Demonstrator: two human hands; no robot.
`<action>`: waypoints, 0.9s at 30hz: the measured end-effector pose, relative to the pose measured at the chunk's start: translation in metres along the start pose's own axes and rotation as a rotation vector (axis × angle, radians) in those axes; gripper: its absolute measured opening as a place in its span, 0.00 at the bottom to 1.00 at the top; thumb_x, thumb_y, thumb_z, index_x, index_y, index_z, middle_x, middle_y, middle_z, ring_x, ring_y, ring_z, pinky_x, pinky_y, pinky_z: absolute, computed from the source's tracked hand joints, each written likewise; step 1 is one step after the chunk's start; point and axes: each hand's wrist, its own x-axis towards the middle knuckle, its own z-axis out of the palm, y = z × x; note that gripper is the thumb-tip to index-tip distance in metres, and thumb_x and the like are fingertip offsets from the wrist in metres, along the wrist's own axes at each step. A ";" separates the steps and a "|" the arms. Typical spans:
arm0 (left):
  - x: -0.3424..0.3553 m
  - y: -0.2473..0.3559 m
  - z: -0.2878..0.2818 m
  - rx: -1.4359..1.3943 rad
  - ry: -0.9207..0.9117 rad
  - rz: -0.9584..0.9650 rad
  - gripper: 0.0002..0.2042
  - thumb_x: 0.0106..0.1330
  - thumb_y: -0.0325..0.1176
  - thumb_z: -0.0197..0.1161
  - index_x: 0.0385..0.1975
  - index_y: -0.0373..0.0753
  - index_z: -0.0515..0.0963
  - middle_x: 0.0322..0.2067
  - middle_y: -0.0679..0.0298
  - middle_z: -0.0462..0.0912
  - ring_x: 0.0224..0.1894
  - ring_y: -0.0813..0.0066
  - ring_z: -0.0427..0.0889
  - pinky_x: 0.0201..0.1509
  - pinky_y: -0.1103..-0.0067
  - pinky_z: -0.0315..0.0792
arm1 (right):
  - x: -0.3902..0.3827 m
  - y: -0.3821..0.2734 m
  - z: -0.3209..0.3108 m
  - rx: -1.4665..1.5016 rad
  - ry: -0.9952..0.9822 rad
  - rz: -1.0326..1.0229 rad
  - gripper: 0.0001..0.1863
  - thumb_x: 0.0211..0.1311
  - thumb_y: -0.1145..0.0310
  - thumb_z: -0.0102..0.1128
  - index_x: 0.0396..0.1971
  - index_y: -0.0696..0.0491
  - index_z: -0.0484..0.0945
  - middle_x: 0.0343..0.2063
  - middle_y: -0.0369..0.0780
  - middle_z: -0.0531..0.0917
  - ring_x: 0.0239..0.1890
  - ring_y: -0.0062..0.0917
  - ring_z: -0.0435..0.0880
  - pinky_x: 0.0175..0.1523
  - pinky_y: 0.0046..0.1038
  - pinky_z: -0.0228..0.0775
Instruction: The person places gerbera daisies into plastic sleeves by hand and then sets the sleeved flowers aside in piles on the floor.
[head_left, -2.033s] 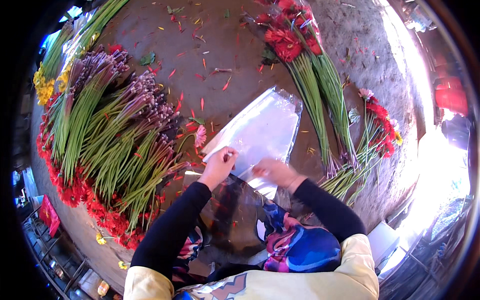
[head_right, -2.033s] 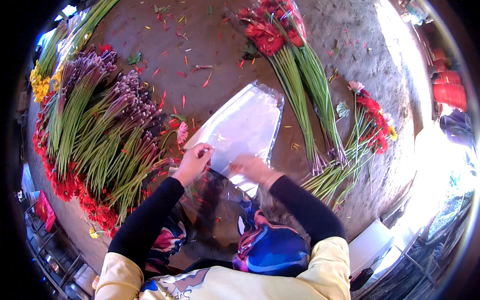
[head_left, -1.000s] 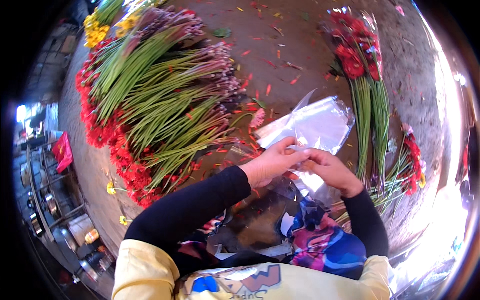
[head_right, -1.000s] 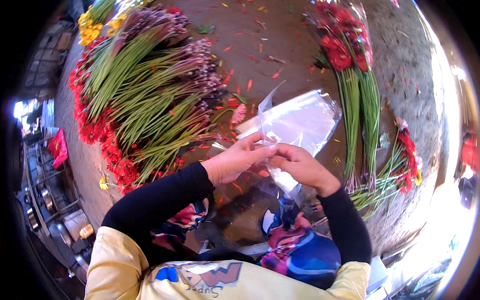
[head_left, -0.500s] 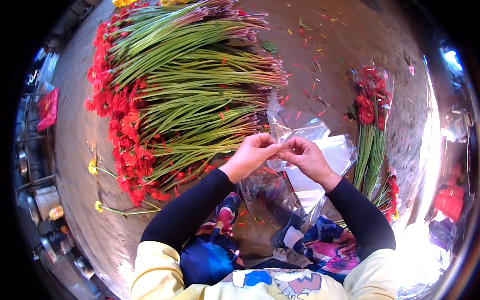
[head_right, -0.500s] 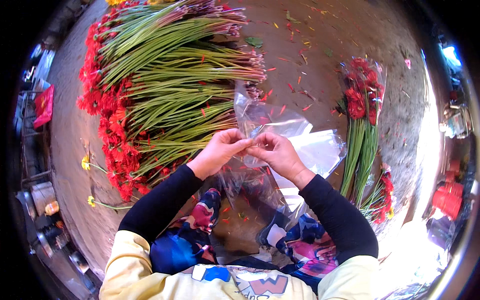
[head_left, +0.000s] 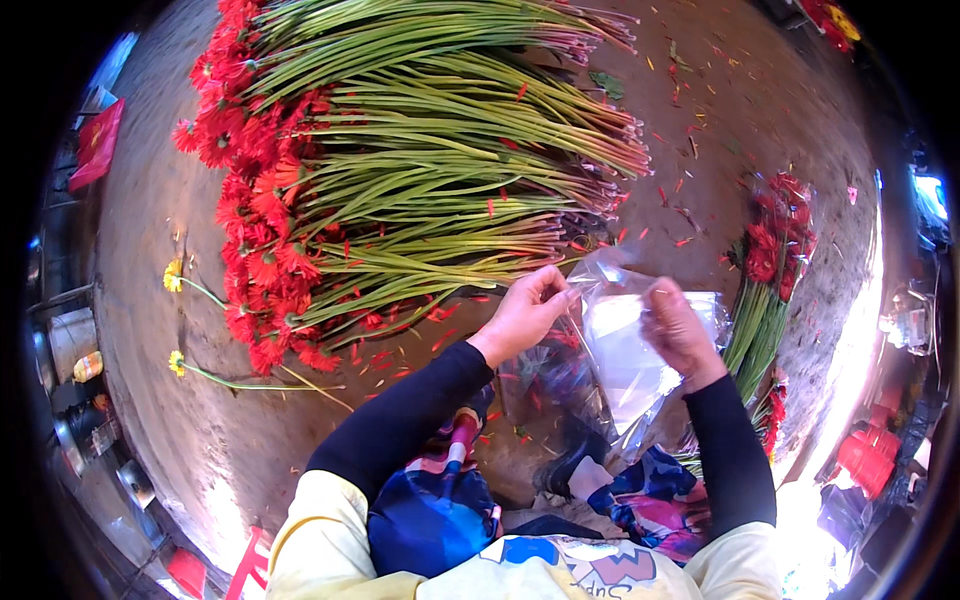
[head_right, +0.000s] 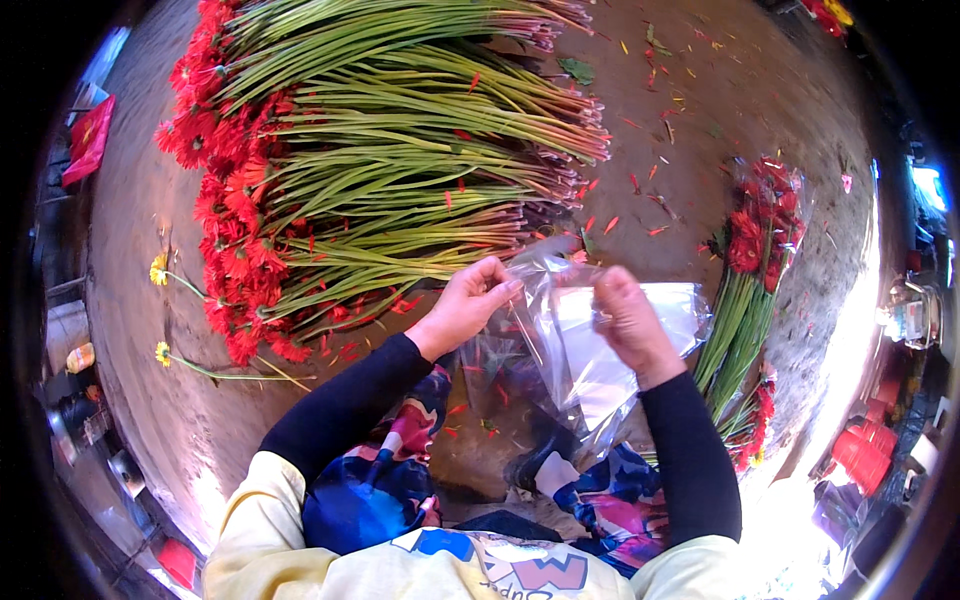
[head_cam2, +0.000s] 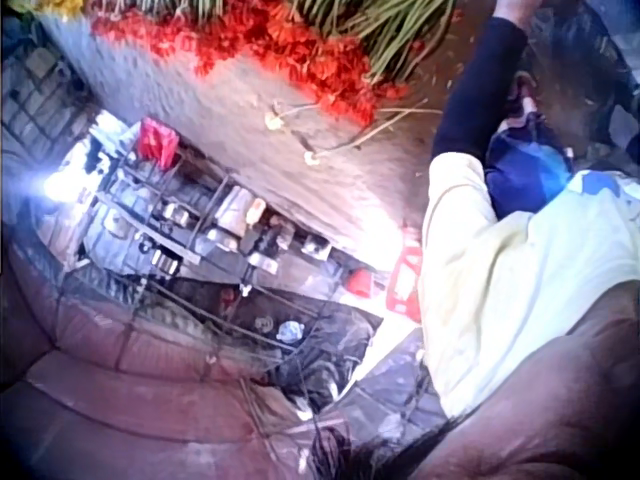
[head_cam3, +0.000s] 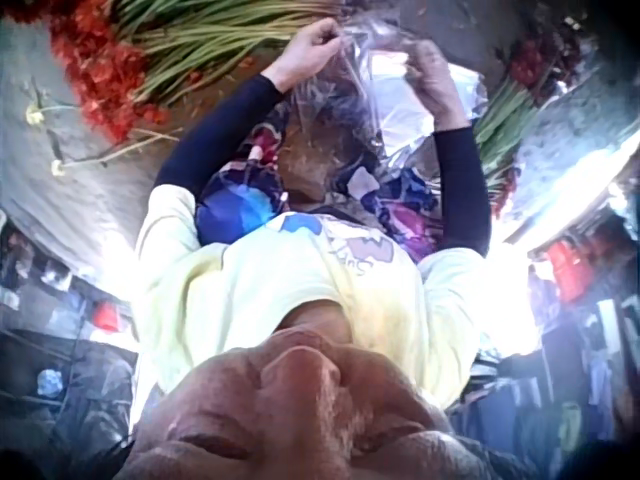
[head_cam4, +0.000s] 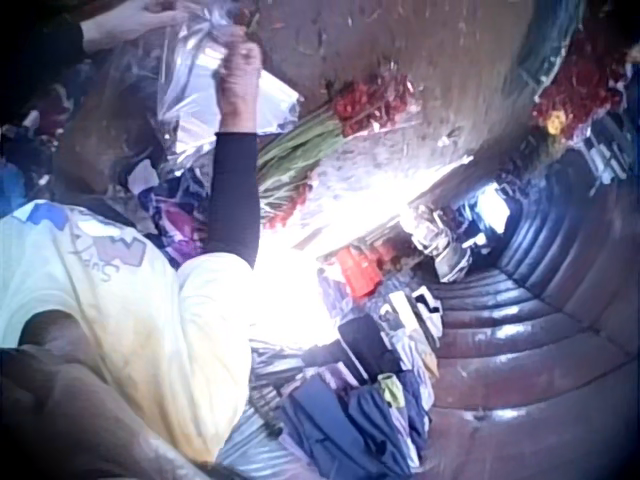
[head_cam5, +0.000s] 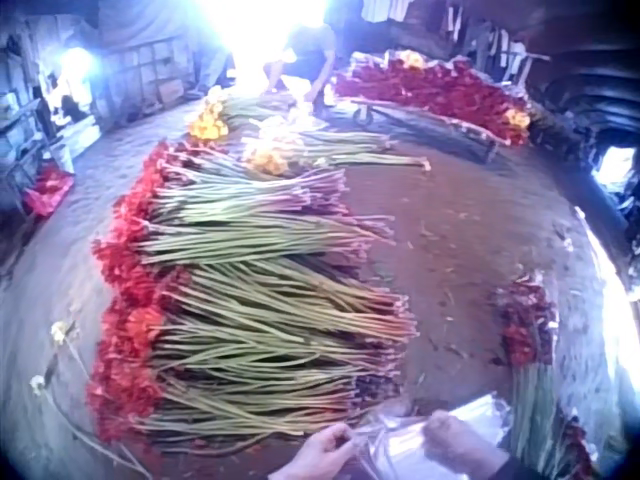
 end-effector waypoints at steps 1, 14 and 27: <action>0.003 0.001 -0.002 0.045 0.029 0.032 0.07 0.65 0.30 0.58 0.27 0.37 0.69 0.25 0.73 0.72 0.28 0.89 0.68 0.33 0.87 0.65 | -0.005 -0.014 -0.004 0.046 0.222 0.027 0.12 0.59 0.55 0.60 0.27 0.43 0.69 0.17 0.25 0.66 0.14 0.08 0.61 0.19 0.12 0.53; -0.024 -0.023 -0.117 1.912 0.165 0.156 0.27 0.40 0.45 0.72 0.41 0.42 0.72 0.39 0.59 0.72 0.48 0.60 0.70 0.54 0.63 0.59 | 0.006 -0.062 -0.015 -0.977 0.501 -1.003 0.05 0.59 0.73 0.62 0.33 0.52 0.75 0.18 0.24 0.66 0.20 0.08 0.59 0.24 0.13 0.50; -0.029 0.074 -0.081 1.683 -0.289 0.015 0.21 0.49 0.38 0.65 0.40 0.41 0.64 0.22 0.56 0.77 0.27 0.52 0.78 0.28 0.62 0.68 | 0.045 0.032 -0.079 -1.000 0.758 -0.655 0.14 0.56 0.57 0.64 0.31 0.53 0.76 0.16 0.37 0.75 0.19 0.23 0.73 0.27 0.24 0.65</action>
